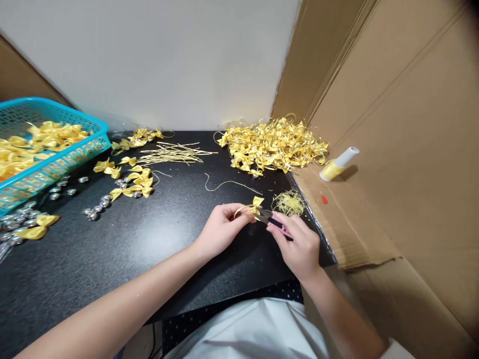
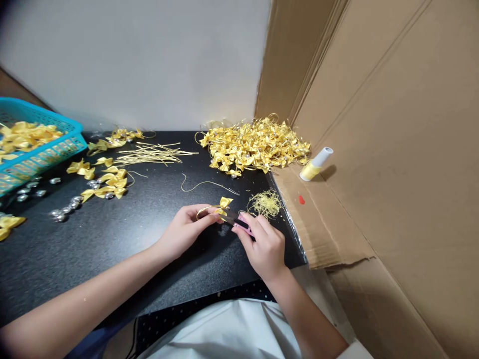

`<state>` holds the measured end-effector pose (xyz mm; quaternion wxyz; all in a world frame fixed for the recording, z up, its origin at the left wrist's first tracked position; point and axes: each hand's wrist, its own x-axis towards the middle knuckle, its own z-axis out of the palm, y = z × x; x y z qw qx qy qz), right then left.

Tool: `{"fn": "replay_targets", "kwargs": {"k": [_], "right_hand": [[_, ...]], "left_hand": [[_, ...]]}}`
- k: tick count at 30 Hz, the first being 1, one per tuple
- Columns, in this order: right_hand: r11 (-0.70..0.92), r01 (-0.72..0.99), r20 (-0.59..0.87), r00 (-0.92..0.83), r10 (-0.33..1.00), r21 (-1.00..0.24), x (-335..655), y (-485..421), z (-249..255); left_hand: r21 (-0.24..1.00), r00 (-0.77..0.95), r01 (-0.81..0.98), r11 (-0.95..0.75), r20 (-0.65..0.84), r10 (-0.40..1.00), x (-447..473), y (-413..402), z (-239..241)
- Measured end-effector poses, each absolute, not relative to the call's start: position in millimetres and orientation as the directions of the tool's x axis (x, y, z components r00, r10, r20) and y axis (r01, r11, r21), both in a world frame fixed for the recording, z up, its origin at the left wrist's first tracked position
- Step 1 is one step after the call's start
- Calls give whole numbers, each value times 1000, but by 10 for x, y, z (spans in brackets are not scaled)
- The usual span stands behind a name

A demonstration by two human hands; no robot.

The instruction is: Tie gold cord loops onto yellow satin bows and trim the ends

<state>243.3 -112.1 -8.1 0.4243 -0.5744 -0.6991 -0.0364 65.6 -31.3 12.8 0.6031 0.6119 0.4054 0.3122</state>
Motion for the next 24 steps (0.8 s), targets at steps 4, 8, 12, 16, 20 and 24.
{"fn": "replay_targets", "kwargs": {"k": [4, 8, 12, 16, 20, 24], "right_hand": [[329, 887, 669, -31, 743, -324, 2449, -1119, -63], [323, 907, 683, -55, 728, -272, 2455, -1121, -29], [309, 922, 690, -66, 721, -235, 2466, -1103, -21], [316, 931, 697, -103, 710, -184, 2491, -1078, -6], [349, 930, 690, -177, 702, -116, 2528, -1069, 12], [376, 924, 676, -237, 698, -64, 2575, -1059, 13]], "left_hand": [[991, 477, 121, 61, -112, 872, 655, -317, 121], [991, 479, 122, 59, -111, 871, 659, -324, 131], [991, 478, 124, 58, -111, 871, 660, -325, 146], [991, 478, 115, 72, -119, 870, 666, -325, 156], [990, 482, 107, 87, -128, 867, 681, -329, 159], [991, 478, 103, 84, -123, 870, 691, -332, 158]]}}
